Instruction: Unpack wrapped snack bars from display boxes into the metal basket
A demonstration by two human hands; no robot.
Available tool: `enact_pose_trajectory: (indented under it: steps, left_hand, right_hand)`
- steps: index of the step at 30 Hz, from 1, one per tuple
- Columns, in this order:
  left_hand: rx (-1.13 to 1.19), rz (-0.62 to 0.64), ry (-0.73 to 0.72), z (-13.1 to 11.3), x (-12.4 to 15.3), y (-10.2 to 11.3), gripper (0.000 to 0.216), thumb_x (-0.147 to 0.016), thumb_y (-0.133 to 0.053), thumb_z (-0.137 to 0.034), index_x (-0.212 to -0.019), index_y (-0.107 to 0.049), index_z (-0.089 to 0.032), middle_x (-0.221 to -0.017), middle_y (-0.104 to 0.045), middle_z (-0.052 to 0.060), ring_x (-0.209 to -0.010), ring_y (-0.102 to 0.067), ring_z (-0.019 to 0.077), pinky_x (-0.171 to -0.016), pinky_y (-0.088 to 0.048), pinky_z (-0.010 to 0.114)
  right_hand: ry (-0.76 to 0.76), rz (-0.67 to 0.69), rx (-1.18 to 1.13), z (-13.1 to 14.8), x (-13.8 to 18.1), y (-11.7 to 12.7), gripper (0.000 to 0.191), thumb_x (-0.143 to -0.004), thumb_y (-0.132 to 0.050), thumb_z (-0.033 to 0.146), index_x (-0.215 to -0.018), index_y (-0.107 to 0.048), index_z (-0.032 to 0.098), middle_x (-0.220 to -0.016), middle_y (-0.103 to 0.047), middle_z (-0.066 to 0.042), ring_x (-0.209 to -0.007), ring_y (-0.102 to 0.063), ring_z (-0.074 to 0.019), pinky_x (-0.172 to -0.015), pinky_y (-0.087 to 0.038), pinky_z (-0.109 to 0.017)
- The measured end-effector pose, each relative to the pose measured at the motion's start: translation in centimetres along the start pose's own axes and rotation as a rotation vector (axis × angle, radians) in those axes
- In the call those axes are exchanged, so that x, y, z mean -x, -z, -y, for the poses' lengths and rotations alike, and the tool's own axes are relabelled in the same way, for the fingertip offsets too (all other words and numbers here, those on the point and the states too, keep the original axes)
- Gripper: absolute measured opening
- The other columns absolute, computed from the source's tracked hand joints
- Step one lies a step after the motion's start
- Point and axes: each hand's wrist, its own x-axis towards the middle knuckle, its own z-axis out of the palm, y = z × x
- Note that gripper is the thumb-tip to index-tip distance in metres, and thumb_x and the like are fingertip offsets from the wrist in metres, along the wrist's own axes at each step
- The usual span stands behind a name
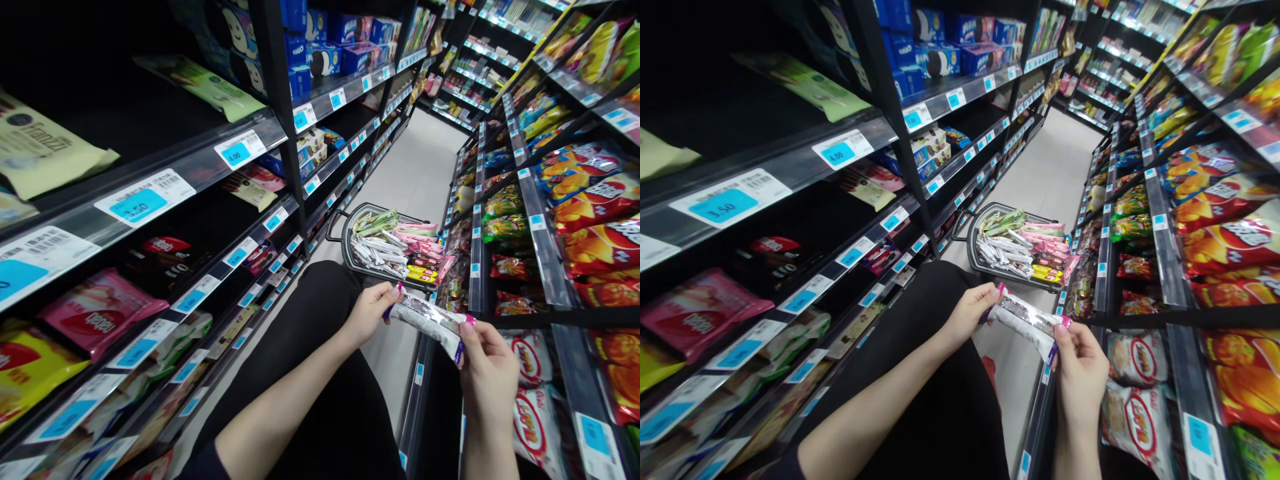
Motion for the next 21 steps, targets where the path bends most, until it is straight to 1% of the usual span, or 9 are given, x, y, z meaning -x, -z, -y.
enact_pose_trajectory:
  steps: [16, 21]
  left_hand:
    - [-0.039, 0.001, 0.01, 0.2, -0.06, 0.09, 0.047, -0.076, -0.059, -0.061, -0.063, -0.048, -0.017, -0.055, -0.045, -0.004, -0.048, -0.041, 0.0082, -0.044, -0.035, 0.018]
    - [-0.042, -0.001, 0.011, 0.03, 0.04, 0.13, 0.048, -0.075, -0.059, -0.062, -0.062, -0.049, -0.017, -0.054, -0.044, -0.004, -0.048, -0.04, 0.008, -0.045, -0.035, 0.019]
  right_hand:
    - [0.013, -0.035, -0.003, 0.13, 0.24, 0.06, 0.033, -0.07, -0.079, 0.044, -0.082, -0.066, 0.016, -0.054, -0.052, 0.006, -0.043, -0.039, -0.0067, -0.042, -0.028, -0.019]
    - [0.026, -0.044, -0.002, 0.3, 0.3, -0.04, 0.032, -0.071, -0.078, 0.043, -0.081, -0.067, 0.015, -0.052, -0.051, 0.005, -0.043, -0.039, -0.0069, -0.042, -0.028, -0.019]
